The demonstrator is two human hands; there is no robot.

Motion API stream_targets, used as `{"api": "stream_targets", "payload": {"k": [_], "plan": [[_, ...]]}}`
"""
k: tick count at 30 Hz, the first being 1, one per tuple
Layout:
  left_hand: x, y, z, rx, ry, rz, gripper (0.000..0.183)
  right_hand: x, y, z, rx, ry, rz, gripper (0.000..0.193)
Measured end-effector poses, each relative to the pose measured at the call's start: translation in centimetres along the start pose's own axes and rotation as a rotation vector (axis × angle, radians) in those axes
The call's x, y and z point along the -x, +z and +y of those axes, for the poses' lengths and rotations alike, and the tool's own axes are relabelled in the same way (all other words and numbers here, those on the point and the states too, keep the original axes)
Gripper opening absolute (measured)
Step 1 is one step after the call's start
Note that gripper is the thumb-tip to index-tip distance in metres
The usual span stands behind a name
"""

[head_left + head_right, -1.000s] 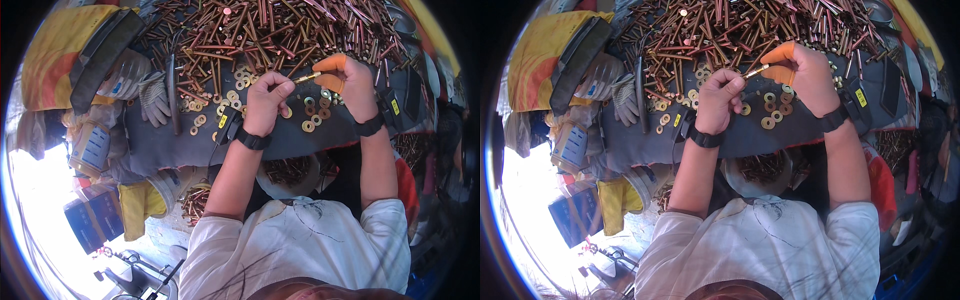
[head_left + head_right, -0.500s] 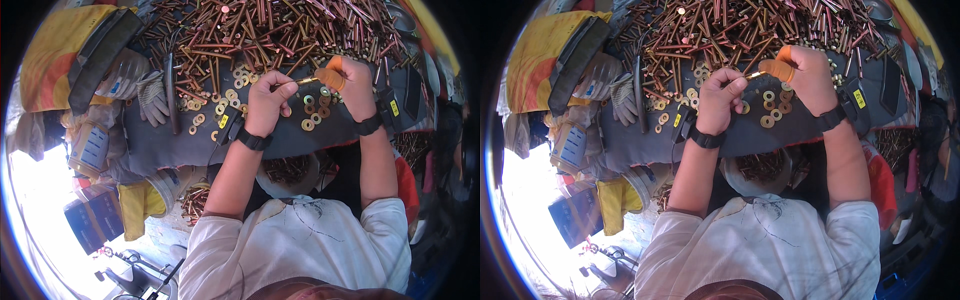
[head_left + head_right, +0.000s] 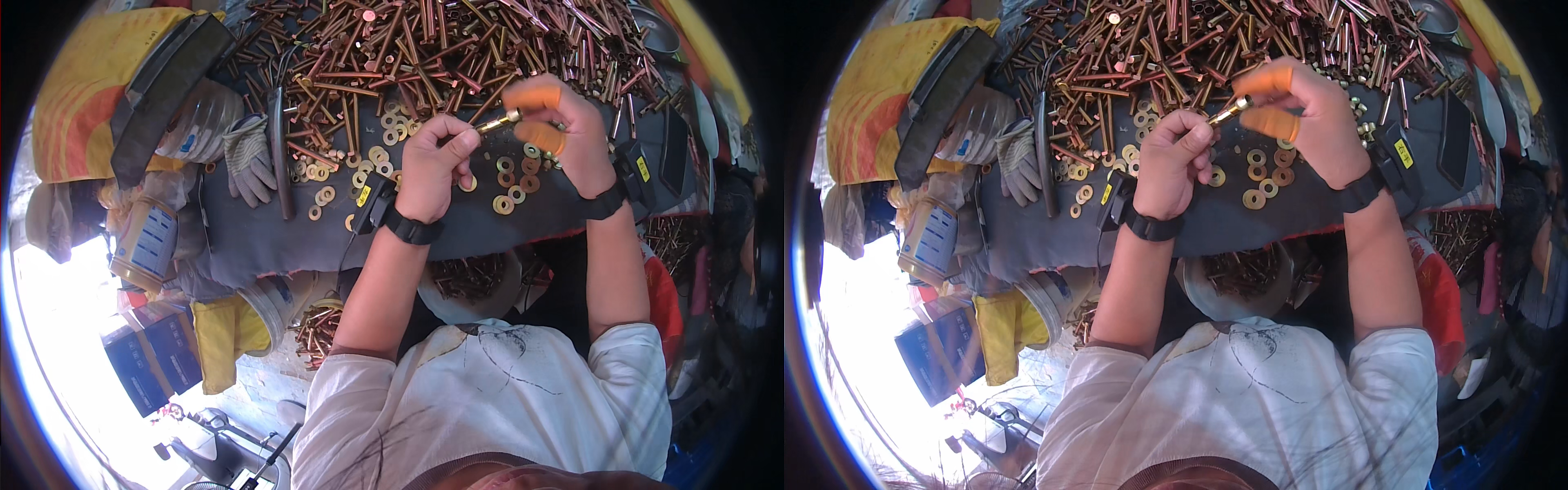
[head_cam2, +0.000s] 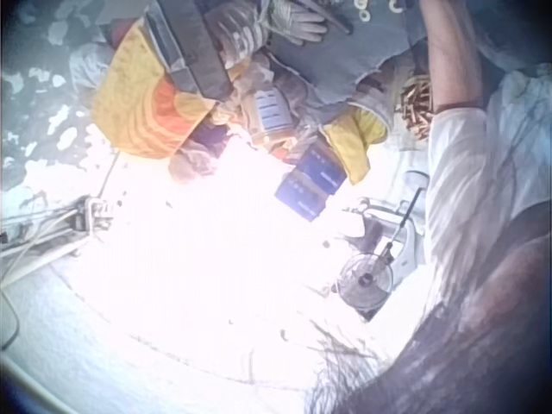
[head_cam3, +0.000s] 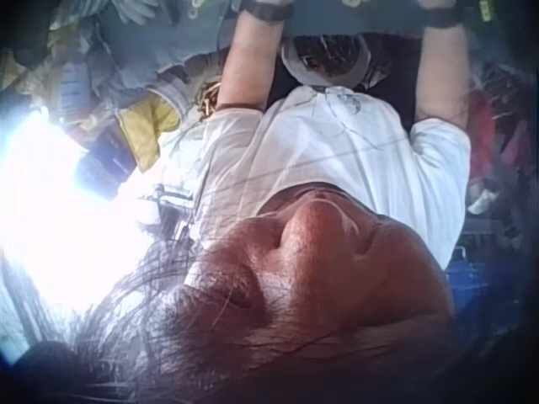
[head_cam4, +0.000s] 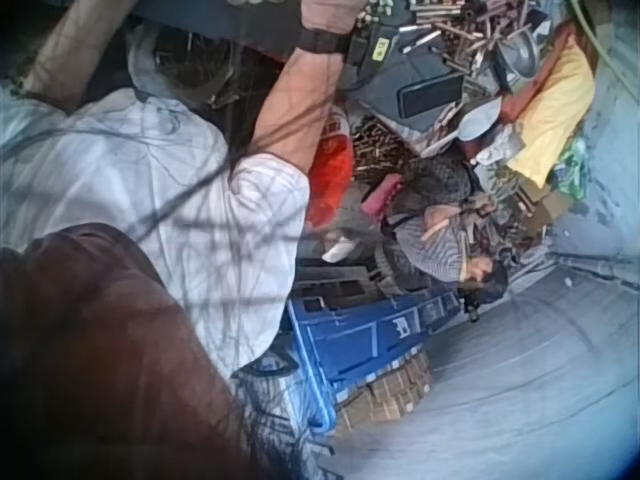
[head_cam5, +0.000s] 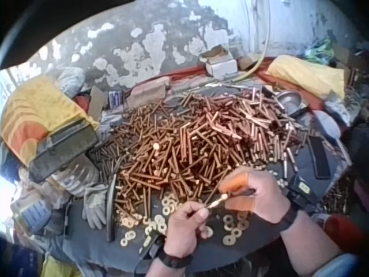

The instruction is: Manually thread washers and nuts onto metal rods as part of a fabrication assembly process.

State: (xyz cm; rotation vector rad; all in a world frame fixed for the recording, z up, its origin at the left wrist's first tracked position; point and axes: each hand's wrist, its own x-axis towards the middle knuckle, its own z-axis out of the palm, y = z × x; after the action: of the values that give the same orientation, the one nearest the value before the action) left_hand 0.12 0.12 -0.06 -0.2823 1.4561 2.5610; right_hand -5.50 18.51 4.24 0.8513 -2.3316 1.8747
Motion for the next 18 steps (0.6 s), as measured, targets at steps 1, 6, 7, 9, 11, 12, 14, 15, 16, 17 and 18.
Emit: {"api": "stream_targets", "payload": {"k": [1, 6, 7, 9, 11, 12, 14, 15, 16, 17, 18], "plan": [[0.0, -0.1, 0.1, -0.001, 0.001, 0.0, 0.01, 0.0, -0.1, 0.1, -0.001, -0.001, 0.0, 0.021], [0.0, 0.1, 0.0, 0.025, 0.005, -0.036, 0.01, 0.5, -0.9, 1.3, -0.24, 0.257, -0.002, 0.037], [0.0, 0.1, 0.0, 0.024, 0.005, -0.039, 0.01, 0.4, -0.4, 1.1, -0.238, 0.256, 0.002, 0.037], [-0.1, -0.1, 0.2, 0.035, -0.004, -0.056, 0.01, 0.1, 1.7, 0.3, -0.534, 0.209, 0.034, 0.064], [0.0, -0.4, 0.0, 0.095, 0.007, -0.08, 0.009, 0.1, 2.9, -0.2, -0.705, 0.242, -0.152, 0.083], [0.0, -0.5, -0.1, 0.158, 0.017, -0.103, 0.009, 0.3, 3.2, 0.1, -0.792, 0.219, -0.22, 0.085], [-0.1, -0.9, 0.1, 0.23, 0.049, -0.144, 0.01, 0.2, 2.9, 0.1, -0.795, 0.203, -0.225, 0.087], [0.0, -1.1, 0.5, 0.309, 0.067, -0.144, 0.012, 0.0, 2.1, 0.8, -0.798, 0.185, -0.237, 0.085], [-0.2, -1.3, 0.7, 0.394, 0.08, -0.151, 0.014, -0.1, 1.3, 1.4, -0.794, 0.17, -0.244, 0.084], [-0.5, -1.9, 0.7, 0.359, 0.117, -0.186, 0.017, -0.3, 0.8, 1.7, -0.87, 0.153, -0.189, 0.08], [-0.5, -2.0, 0.7, 0.355, 0.118, -0.189, 0.017, -0.3, 0.9, 1.6, -0.871, 0.147, -0.187, 0.08]]}}
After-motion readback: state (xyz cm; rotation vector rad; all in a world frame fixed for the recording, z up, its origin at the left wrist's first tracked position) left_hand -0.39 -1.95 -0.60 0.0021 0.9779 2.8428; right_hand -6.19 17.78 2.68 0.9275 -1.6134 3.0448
